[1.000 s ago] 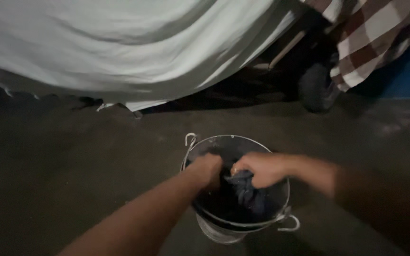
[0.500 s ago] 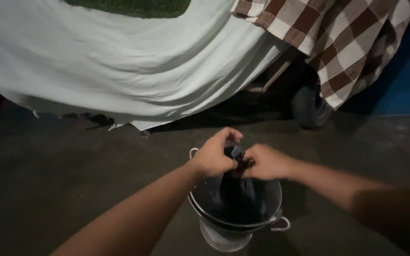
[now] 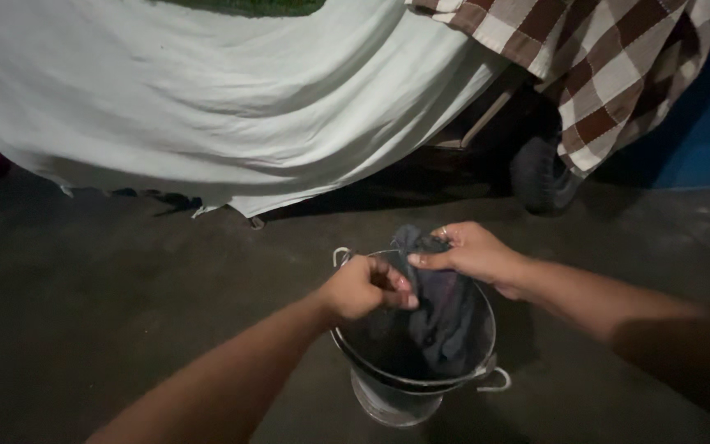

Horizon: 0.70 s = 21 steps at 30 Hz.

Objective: The person washes a dark grey cloth by hand in a metal bucket filled with water. They repeatedly submerge, scrub, and wring the cloth to remove excess water. Finally, the person spreads the wet cloth flat on the floor.

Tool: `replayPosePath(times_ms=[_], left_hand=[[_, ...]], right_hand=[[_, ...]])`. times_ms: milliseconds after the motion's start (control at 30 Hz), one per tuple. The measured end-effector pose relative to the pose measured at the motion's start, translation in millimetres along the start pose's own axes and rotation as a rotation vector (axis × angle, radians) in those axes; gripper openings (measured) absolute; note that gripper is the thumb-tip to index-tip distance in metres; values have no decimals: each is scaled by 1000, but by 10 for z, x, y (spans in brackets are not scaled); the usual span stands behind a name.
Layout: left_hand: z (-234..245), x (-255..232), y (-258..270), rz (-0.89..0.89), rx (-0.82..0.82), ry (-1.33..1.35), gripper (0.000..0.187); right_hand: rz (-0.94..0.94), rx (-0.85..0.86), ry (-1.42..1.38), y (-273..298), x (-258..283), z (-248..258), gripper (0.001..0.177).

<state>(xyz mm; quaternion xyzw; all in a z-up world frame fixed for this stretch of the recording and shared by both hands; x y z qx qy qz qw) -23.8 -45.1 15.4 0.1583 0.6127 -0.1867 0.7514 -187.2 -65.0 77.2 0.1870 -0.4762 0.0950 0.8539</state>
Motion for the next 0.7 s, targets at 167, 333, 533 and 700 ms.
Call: replayPosePath(times_ms=[167, 333, 533, 700], left_hand=[[130, 53, -160, -106, -133, 99, 34], [-83, -74, -20, 90, -136, -356, 63], [-257, -55, 68, 252, -139, -481, 43], [-127, -227, -8, 11, -150, -442, 39]], right_hand=[[-86, 6, 140, 8, -246, -35, 36], [43, 95, -144, -76, -160, -12, 33], [56, 169, -265, -122, -156, -71, 32], [53, 147, 103, -111, -216, -20, 43]])
Point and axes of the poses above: each hand's wrist, its own y-axis away from the middle knuckle, its own z-axis out of the back of the hand, x = y × z, the point moved 7 cm from there along -y, towards the middle knuckle, and after that the axes turned 1 degree about -x, right-handed, at the moved point
